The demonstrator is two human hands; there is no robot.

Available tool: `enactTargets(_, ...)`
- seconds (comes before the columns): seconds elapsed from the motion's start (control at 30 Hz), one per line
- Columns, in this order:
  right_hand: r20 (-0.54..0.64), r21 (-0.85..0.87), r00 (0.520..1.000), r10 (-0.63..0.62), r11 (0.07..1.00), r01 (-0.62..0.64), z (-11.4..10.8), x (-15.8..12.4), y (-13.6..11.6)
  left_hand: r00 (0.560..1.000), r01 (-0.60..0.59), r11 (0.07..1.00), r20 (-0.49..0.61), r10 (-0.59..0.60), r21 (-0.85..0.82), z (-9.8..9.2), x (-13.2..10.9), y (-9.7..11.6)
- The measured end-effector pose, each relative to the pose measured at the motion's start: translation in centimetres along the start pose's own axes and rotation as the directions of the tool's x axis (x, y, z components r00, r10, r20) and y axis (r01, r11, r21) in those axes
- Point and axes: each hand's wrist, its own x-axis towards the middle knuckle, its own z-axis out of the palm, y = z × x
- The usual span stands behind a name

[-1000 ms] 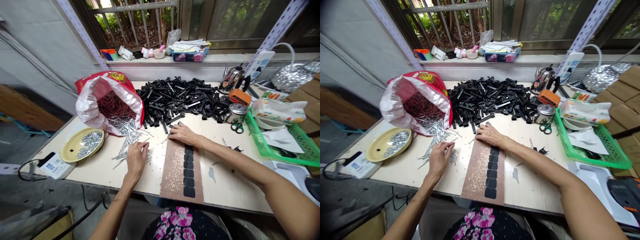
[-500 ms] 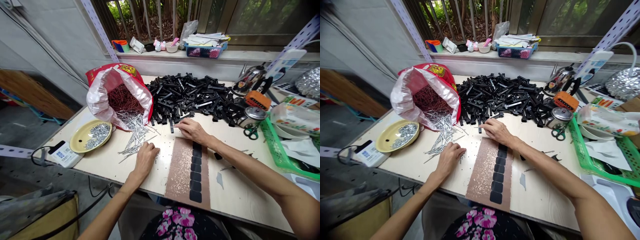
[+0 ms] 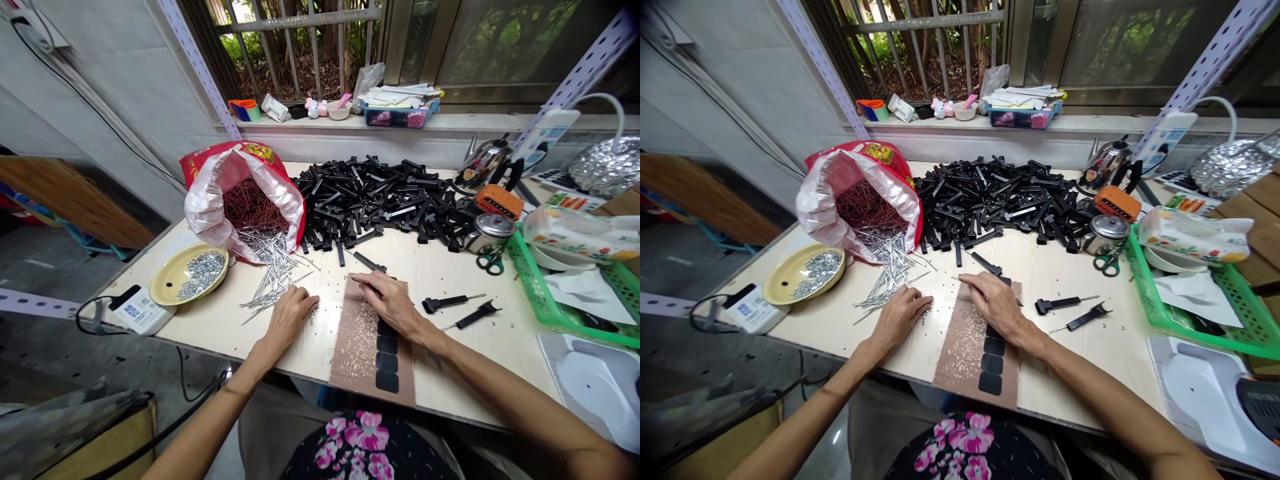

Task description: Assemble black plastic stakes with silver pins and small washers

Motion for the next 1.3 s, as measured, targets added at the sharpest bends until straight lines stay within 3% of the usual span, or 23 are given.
enactTargets(0.17,-0.019,0.01,0.999,0.03,1.0,-0.03,0.2,-0.9,-0.8,1.0,0.013,0.999,0.0,-0.013,0.046,0.0,0.6,0.8)
enactTargets(0.23,-0.031,-0.025,0.999,0.034,0.999,-0.035,0.6,-1.1,-1.1,0.999,0.041,0.999,-0.011,-0.042,-0.022,-0.3,1.0,1.1)
enactTargets(0.3,-0.024,-0.068,0.999,0.029,0.997,-0.03,1.0,-1.2,-1.4,0.989,0.125,0.972,-0.05,-0.138,-0.198,-0.6,1.4,1.4)
enactTargets(0.37,0.02,-0.098,1.0,0.017,0.995,-0.015,1.5,-1.2,-1.9,0.95,0.251,0.837,-0.043,-0.31,-0.486,-0.8,1.5,1.9)
enactTargets(0.43,0.071,-0.117,0.997,0.013,0.993,-0.004,1.8,-1.1,-2.4,0.885,0.336,0.571,0.043,-0.464,-0.749,-1.0,1.6,2.6)
enactTargets(0.5,0.095,-0.135,0.995,0.021,0.991,-0.008,1.9,-0.9,-2.8,0.831,0.346,0.329,0.124,-0.542,-0.879,-1.2,1.8,3.5)
enactTargets(0.57,0.096,-0.151,0.995,0.032,0.988,-0.017,2.0,-0.8,-2.9,0.798,0.334,0.217,0.152,-0.583,-0.917,-1.6,1.9,4.5)
enactTargets(0.63,0.096,-0.164,0.995,0.038,0.986,-0.022,1.9,-0.7,-2.9,0.785,0.326,0.186,0.156,-0.599,-0.927,-2.0,2.1,5.2)
enactTargets(0.8,0.095,-0.197,0.994,0.061,0.979,-0.042,1.6,-0.8,-2.7,0.801,0.312,0.152,0.174,-0.573,-0.938,-2.0,2.4,5.8)
enactTargets(0.97,0.102,-0.234,0.993,0.055,0.972,-0.03,1.3,-0.9,-2.9,0.786,0.294,-0.054,0.274,-0.554,-0.954,-2.0,2.6,5.8)
enactTargets(1.03,0.098,-0.243,0.994,0.057,0.969,-0.032,1.2,-0.9,-2.9,0.783,0.308,-0.094,0.308,-0.541,-0.947,-2.2,2.7,5.9)
enactTargets(1.3,0.1,-0.257,0.991,0.088,0.965,-0.06,1.0,-1.1,-2.7,0.815,0.316,-0.057,0.302,-0.494,-0.947,-2.0,2.7,5.9)
